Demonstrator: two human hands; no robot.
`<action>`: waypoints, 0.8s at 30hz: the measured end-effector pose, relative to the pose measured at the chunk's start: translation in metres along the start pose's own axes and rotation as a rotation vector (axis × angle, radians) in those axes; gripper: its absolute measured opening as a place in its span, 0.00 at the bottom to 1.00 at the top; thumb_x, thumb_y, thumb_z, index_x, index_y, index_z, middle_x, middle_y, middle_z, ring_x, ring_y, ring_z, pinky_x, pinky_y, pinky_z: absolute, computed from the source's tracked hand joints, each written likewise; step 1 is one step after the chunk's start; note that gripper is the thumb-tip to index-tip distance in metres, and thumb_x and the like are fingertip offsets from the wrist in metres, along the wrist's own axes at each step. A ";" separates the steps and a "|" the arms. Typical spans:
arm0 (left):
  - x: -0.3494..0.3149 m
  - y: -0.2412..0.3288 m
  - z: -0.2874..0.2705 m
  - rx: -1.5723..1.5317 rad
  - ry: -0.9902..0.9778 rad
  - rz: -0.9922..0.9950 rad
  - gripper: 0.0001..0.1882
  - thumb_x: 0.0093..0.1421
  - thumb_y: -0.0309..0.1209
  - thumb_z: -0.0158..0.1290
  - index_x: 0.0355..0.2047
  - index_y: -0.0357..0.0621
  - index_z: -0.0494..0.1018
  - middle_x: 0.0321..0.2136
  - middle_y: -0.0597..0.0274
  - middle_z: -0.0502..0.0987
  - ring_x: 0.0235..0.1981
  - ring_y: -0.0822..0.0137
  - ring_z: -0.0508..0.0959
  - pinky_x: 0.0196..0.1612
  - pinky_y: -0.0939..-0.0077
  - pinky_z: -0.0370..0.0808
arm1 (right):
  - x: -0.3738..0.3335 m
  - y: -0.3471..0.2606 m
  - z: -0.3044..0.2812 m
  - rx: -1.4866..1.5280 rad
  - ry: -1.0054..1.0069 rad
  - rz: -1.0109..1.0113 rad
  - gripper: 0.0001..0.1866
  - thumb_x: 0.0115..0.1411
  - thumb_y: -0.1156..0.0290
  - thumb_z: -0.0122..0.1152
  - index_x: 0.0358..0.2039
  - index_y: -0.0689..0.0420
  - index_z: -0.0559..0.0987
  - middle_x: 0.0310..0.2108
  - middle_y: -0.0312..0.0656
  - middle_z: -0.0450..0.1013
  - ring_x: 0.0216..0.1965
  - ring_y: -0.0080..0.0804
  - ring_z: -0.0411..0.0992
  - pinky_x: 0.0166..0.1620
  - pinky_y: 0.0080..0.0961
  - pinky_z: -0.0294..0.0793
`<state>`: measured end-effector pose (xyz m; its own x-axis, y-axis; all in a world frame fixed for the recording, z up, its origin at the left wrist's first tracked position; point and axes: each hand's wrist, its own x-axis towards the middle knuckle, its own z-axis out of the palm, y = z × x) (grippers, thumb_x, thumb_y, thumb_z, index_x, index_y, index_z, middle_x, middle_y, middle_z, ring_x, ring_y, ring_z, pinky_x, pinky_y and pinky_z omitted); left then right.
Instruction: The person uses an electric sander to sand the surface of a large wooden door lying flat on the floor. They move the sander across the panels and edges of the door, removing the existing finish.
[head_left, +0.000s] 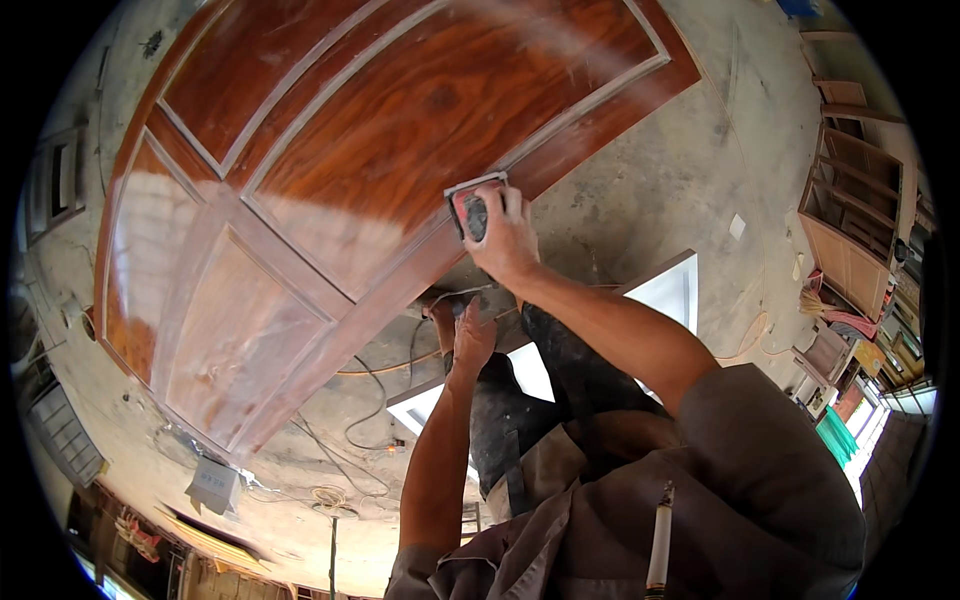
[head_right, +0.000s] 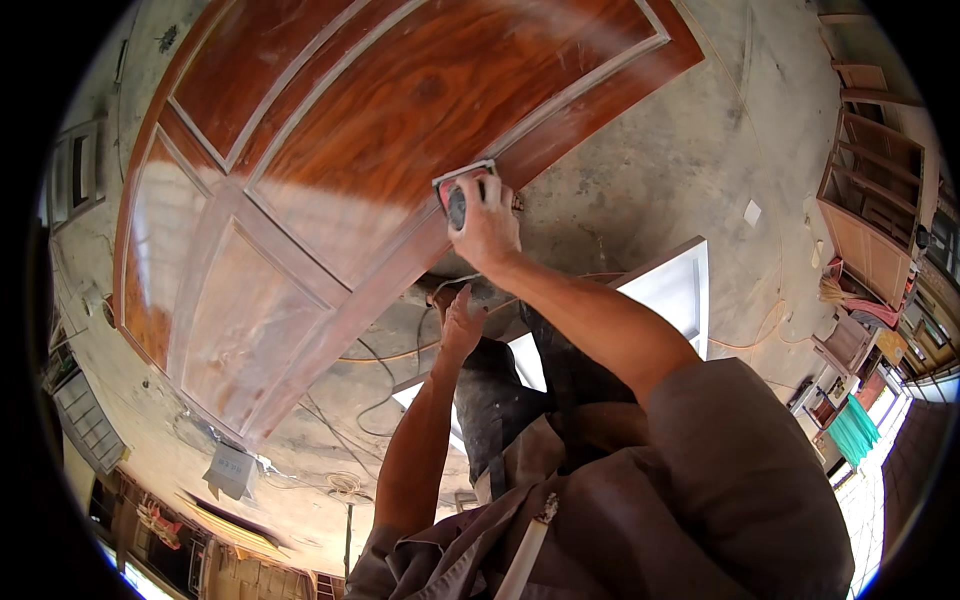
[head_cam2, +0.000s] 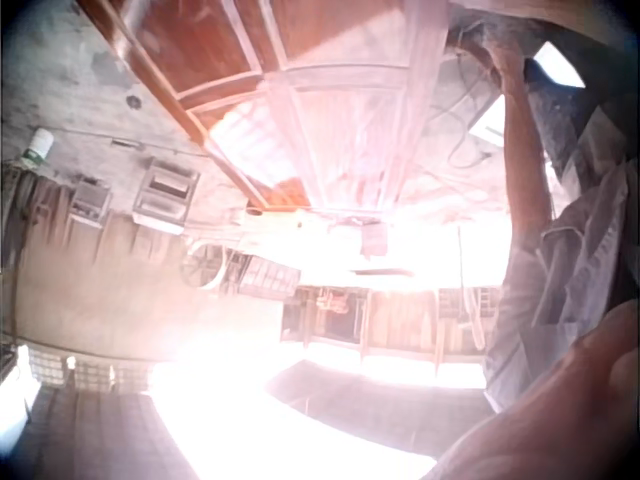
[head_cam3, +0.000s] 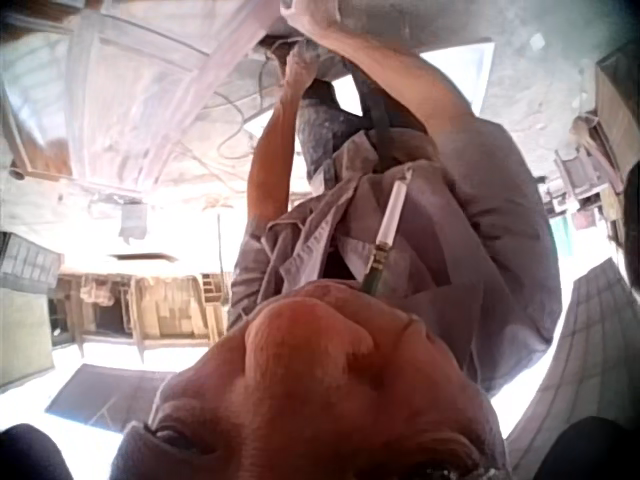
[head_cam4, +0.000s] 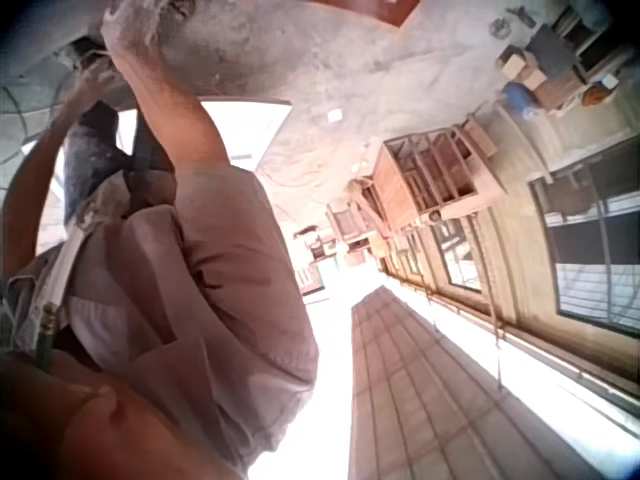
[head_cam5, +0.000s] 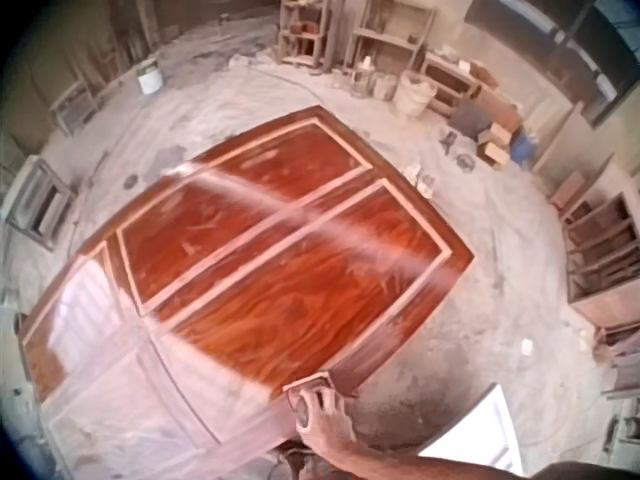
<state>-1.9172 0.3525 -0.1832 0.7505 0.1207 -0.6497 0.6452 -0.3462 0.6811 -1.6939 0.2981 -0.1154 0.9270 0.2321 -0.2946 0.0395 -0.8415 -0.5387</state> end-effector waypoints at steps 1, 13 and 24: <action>0.001 0.015 -0.002 -0.055 -0.038 0.004 0.32 0.64 0.36 0.58 0.67 0.39 0.68 0.62 0.41 0.74 0.65 0.38 0.68 0.70 0.47 0.57 | -0.013 -0.009 0.007 0.030 -0.072 -0.018 0.39 0.48 0.72 0.77 0.59 0.46 0.68 0.57 0.49 0.62 0.60 0.62 0.64 0.58 0.54 0.77; 0.036 0.070 0.042 -0.065 -0.100 0.176 0.33 0.63 0.32 0.57 0.69 0.45 0.66 0.64 0.35 0.68 0.66 0.36 0.66 0.69 0.46 0.62 | 0.051 0.057 -0.051 -0.012 0.028 -0.097 0.37 0.48 0.74 0.77 0.59 0.50 0.70 0.56 0.53 0.65 0.57 0.64 0.66 0.58 0.53 0.73; 0.044 0.065 0.076 0.010 -0.070 0.250 0.20 0.64 0.33 0.57 0.54 0.37 0.75 0.53 0.37 0.78 0.56 0.35 0.74 0.60 0.43 0.69 | 0.127 0.155 -0.133 -0.020 0.173 0.072 0.39 0.48 0.67 0.80 0.59 0.50 0.68 0.56 0.52 0.65 0.57 0.61 0.67 0.56 0.52 0.75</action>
<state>-1.8532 0.2645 -0.1933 0.8747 -0.0349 -0.4835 0.4390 -0.3659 0.8206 -1.5207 0.1320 -0.1317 0.9780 0.0848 -0.1908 -0.0236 -0.8631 -0.5045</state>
